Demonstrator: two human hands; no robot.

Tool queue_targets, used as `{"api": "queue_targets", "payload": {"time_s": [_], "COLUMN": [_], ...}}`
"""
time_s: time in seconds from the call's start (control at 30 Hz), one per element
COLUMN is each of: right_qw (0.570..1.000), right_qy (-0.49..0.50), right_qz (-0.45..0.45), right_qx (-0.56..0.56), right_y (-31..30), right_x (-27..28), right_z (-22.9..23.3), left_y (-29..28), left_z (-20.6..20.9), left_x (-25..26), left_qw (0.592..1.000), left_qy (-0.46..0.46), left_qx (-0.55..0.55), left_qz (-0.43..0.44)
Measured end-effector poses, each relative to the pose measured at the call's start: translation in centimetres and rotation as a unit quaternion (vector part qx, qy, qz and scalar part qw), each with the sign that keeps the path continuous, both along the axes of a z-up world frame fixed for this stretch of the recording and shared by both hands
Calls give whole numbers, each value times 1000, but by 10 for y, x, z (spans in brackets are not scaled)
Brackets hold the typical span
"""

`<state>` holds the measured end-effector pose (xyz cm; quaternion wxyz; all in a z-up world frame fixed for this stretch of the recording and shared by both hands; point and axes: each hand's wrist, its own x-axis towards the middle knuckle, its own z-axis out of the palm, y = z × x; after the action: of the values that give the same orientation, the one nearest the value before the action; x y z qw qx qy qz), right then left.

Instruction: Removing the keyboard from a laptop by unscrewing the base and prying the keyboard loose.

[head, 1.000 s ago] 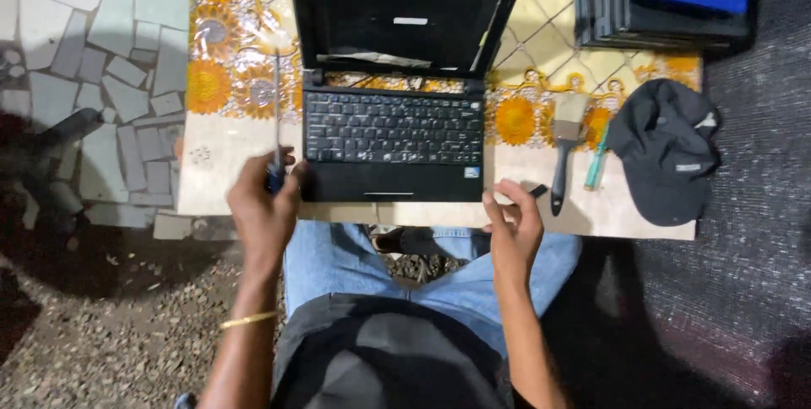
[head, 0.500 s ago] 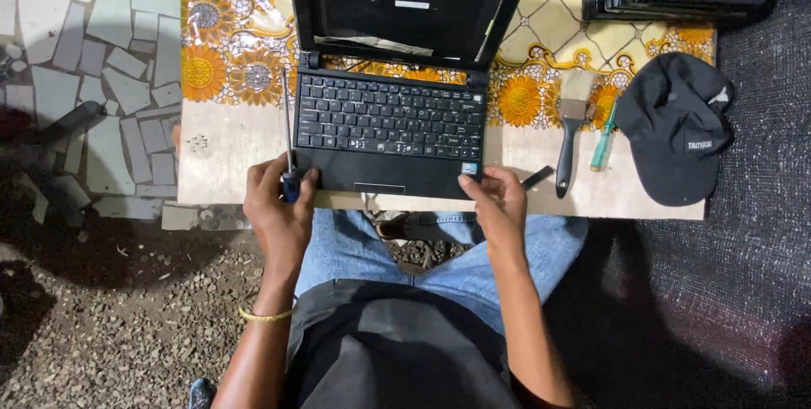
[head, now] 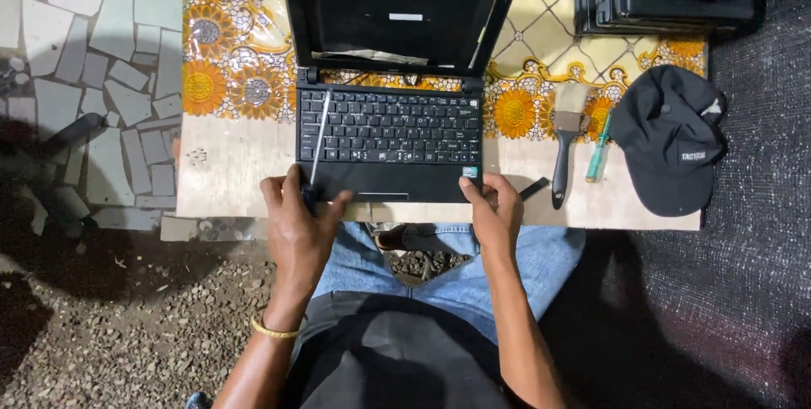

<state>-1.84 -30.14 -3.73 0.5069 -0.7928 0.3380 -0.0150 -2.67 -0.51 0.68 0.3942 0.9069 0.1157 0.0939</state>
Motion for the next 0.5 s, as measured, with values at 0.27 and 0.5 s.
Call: {"api": "queue_targets", "payload": {"time_s": [0.27,0.5], "right_qw": [995,984], "right_qy": [53,29], "right_qz": [22,24], "right_qx": [88,174], "right_y": [-2,-7], "right_x": [2,3], "right_z": [39,48], "left_y": [11,20], "left_z": [5,-12], "left_x": [3,0], "left_qw": [992,956], "left_qy": [63,-100], "left_qx": [105,256], "left_qz": [-40,-101]}}
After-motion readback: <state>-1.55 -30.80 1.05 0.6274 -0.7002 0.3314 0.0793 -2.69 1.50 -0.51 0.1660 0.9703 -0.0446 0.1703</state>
